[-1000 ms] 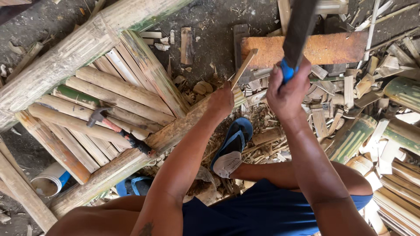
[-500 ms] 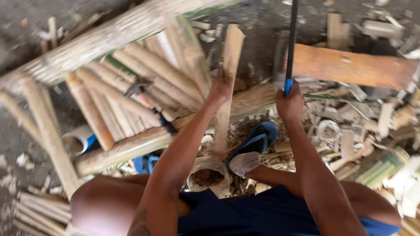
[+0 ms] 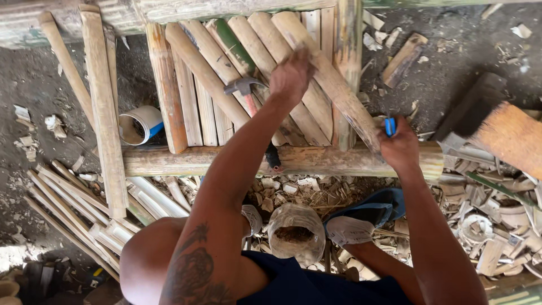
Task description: The person uses a hand saw to cut bamboo strips to length, then hammers them into a bamboo frame on the floor. The person repeatedly picks up bamboo pieces, cuts them, and secures them with a hammer.
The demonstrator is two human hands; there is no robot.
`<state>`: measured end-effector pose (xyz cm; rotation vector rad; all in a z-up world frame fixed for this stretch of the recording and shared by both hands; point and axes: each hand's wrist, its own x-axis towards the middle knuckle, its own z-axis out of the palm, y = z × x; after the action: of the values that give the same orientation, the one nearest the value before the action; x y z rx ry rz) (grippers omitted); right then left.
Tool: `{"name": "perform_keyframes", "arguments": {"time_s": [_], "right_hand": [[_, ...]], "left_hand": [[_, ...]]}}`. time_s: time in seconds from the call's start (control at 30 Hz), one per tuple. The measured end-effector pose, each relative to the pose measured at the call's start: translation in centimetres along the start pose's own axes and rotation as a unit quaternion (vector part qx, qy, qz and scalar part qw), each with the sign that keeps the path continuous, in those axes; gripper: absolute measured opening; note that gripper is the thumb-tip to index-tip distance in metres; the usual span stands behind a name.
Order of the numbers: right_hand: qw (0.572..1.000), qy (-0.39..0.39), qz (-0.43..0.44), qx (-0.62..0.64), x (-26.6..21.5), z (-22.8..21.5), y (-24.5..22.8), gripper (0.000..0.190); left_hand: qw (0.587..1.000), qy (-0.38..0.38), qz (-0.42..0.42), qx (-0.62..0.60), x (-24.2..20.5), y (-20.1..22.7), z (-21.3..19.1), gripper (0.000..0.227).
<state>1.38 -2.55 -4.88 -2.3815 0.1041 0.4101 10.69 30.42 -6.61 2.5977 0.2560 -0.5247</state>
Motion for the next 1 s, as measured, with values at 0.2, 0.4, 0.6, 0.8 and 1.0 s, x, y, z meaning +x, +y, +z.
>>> {"name": "perform_keyframes", "arguments": {"time_s": [0.2,0.4,0.6,0.8,1.0], "right_hand": [[0.997,-0.001,0.070,0.013,-1.3,0.7,-1.5,0.026],[0.994,-0.013,0.103,0.033,-1.3,0.6,-1.8,0.022],[0.996,0.009,0.083,0.042,-1.1,0.7,-2.7,0.021],[0.995,0.011,0.092,0.038,-1.1,0.7,-2.4,0.023],[0.985,0.115,-0.075,-0.106,-2.6,1.7,-3.3,0.021]], "left_hand": [[0.888,0.049,0.384,0.248,2.4,-0.9,-1.6,0.079],[0.862,0.058,0.385,0.325,3.8,-2.6,0.2,0.083],[0.867,0.092,0.396,0.288,3.5,-3.0,0.1,0.080],[0.904,0.044,0.352,0.240,3.8,-2.6,-0.3,0.075],[0.905,0.062,0.356,0.227,3.5,-2.0,-0.8,0.072]]}}
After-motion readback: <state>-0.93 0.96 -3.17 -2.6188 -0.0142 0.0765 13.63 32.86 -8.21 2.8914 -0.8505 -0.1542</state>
